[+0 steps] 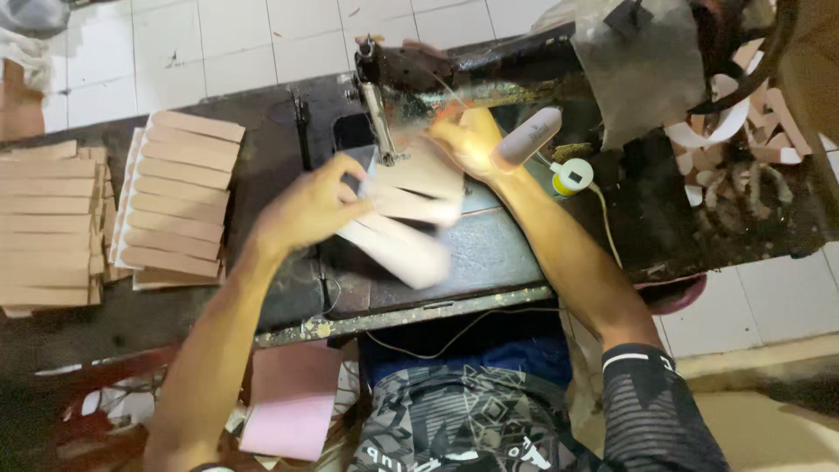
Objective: The person uses a sewing machine to stitch together multiple small rectangular pieces of light brown material. They feed the pieces under the needle, guide them through the machine, and stack the finished pieces on the table.
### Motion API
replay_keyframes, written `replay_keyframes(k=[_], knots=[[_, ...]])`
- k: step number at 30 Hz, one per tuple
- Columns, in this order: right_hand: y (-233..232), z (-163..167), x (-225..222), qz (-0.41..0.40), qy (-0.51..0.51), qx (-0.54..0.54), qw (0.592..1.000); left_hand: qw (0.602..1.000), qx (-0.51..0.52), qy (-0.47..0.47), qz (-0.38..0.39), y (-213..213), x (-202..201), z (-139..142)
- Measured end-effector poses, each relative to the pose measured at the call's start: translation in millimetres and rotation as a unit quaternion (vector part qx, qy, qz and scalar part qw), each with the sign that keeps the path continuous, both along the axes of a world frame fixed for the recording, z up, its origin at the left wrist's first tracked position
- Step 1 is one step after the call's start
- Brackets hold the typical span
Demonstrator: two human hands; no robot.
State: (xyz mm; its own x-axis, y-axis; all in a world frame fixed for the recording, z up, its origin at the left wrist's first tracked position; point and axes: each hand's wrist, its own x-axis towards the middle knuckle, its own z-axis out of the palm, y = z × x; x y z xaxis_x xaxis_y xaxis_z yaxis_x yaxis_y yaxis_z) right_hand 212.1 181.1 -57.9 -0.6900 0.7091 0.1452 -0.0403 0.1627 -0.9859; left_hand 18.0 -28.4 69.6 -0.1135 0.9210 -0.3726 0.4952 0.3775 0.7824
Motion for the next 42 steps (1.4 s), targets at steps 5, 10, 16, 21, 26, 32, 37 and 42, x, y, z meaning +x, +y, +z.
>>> replay_keyframes(k=[5, 10, 16, 21, 26, 32, 37, 42], knots=[[-2, 3, -1, -0.021, 0.014, -0.042, 0.999, 0.98, 0.038, -0.173, 0.087, -29, 56, -31], [-15, 24, 0, 0.012, 0.051, 0.006, 0.999, 0.907, 0.318, 0.269, 0.055, 2, 40, -53], [-26, 65, 10, 0.057, -0.153, 0.172, 0.971, 0.927, 0.29, 0.202, -0.125, 16, -11, -53], [-28, 66, 6, 0.019, -0.158, 0.145, 0.976, 0.917, 0.314, 0.22, -0.112, 10, -5, -61], [-19, 50, 6, -0.028, -0.162, 0.083, 0.983, 0.912, 0.33, 0.224, -0.101, 9, -3, -63], [-25, 48, 11, 0.033, -0.04, 0.044, 0.998, 0.911, 0.328, 0.234, -0.092, 8, -3, -66], [-29, 51, 9, 0.057, -0.011, 0.021, 0.998, 0.907, 0.333, 0.243, -0.083, 10, -2, -67], [-30, 45, 7, 0.049, -0.013, -0.01, 0.999, 0.903, 0.336, 0.255, -0.082, 11, 0, -68]])
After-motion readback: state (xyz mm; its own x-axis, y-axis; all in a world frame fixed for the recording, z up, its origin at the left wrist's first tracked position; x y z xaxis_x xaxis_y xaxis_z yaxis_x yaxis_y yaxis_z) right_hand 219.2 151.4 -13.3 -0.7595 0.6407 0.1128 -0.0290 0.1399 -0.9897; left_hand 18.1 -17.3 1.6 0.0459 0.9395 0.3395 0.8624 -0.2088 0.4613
